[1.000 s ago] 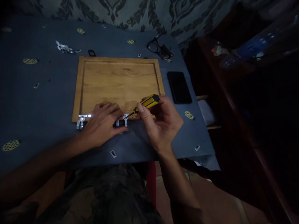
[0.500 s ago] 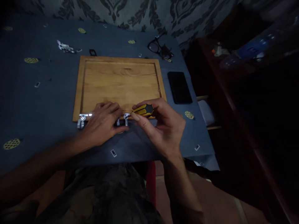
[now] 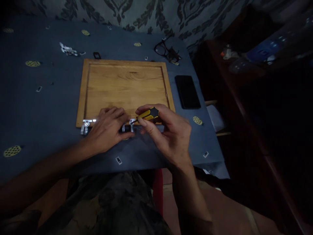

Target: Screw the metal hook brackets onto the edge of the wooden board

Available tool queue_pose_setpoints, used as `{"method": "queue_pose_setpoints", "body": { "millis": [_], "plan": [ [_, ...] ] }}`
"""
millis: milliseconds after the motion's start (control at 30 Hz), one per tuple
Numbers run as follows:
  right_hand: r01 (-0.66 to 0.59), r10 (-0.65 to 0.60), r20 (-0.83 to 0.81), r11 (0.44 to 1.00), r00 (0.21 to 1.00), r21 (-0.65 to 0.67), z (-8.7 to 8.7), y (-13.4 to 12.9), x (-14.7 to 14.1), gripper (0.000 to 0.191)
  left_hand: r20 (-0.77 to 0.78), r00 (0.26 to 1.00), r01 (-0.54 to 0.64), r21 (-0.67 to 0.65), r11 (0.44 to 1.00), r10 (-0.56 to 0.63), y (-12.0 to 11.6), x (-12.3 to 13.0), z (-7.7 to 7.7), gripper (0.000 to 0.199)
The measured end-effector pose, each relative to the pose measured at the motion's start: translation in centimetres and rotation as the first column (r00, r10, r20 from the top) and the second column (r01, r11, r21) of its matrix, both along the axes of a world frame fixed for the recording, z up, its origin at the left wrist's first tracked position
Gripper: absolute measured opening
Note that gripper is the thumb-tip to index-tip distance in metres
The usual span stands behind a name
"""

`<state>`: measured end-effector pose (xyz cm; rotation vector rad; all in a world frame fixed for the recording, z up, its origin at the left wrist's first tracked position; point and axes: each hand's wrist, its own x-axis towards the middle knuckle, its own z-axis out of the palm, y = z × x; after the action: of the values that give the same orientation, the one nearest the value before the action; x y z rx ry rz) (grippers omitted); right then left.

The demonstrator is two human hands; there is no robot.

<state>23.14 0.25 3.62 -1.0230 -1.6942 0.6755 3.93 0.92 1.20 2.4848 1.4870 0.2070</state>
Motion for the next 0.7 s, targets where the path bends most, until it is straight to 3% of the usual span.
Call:
{"method": "queue_pose_setpoints", "body": {
  "millis": [300,433,533,700],
  "plan": [
    [0.039,-0.034,-0.055,0.995,0.998,0.092,-0.8,0.5,-0.5,0.014,0.016,1.0,-0.002,0.005,1.0,0.002,-0.1,0.0,-0.3,0.041],
    [0.056,-0.055,-0.022,0.997,0.998,0.051,-0.4,0.2,-0.4,0.012,0.027,1.0,-0.005,0.01,1.0,0.005,-0.1,-0.1,-0.5,0.042],
    [-0.011,0.011,-0.016,1.0,1.0,-0.014,-0.2,0.1,0.2,0.02,0.023,1.0,0.002,-0.01,1.0,-0.002,-0.1,-0.1,-0.4,0.043],
    [-0.097,0.094,0.053,0.993,0.994,0.072,-0.2,0.7,1.0,0.017,0.017,1.0,-0.002,0.001,1.0,0.002,-0.1,0.0,-0.4,0.04]
  ]
}}
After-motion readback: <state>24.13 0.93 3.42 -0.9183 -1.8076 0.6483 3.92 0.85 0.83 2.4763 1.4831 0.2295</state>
